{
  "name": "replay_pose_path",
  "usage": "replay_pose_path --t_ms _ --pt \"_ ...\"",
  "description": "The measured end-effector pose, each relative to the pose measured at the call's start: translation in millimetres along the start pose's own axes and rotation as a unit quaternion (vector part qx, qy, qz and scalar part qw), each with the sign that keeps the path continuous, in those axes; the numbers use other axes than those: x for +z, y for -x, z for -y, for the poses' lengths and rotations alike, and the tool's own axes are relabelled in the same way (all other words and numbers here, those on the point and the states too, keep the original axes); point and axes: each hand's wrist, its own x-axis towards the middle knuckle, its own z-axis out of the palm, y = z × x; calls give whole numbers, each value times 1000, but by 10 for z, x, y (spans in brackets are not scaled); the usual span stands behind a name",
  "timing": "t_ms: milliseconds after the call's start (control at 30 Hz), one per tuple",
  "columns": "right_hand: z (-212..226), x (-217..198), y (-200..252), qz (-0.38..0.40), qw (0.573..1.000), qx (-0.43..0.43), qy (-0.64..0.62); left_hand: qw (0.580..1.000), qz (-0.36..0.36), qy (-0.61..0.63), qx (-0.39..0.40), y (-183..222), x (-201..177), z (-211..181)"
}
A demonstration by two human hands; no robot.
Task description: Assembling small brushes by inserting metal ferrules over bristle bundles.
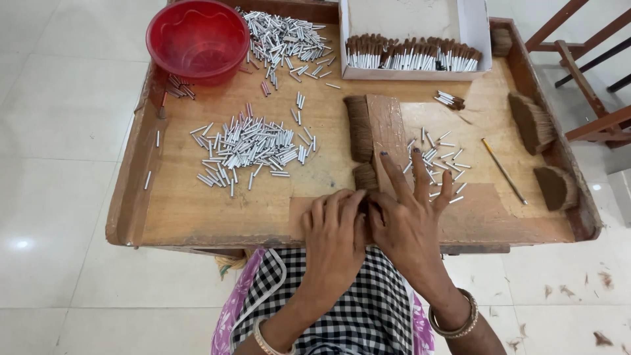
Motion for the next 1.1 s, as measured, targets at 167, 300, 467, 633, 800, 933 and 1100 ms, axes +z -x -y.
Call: replay_pose_path --t_ms 167,300,467,633,800,933,1100 --pt "-45 -15 -1 -17 999 -16 -46 1000 -3 -27 14 -141 83 57" --pt "-62 -48 57 -44 995 -11 -84 1000 10 -25 1 -210 15 29" --pt "21 -326 288 -104 993 -11 -49 998 -37 28 42 -150 -151 -95" --pt "109 -416 382 -135 991 -11 21 992 -1 116 42 -56 -212 -200" --pt "147 -599 252 -97 977 23 -191 989 -32 136 48 9 -283 -198" --pt "-79 -102 529 -114 892 77 -431 986 -23 160 49 60 -372 -226" --pt "73 -229 426 -206 937 -6 -281 950 15 310 -25 61 -404 -150"
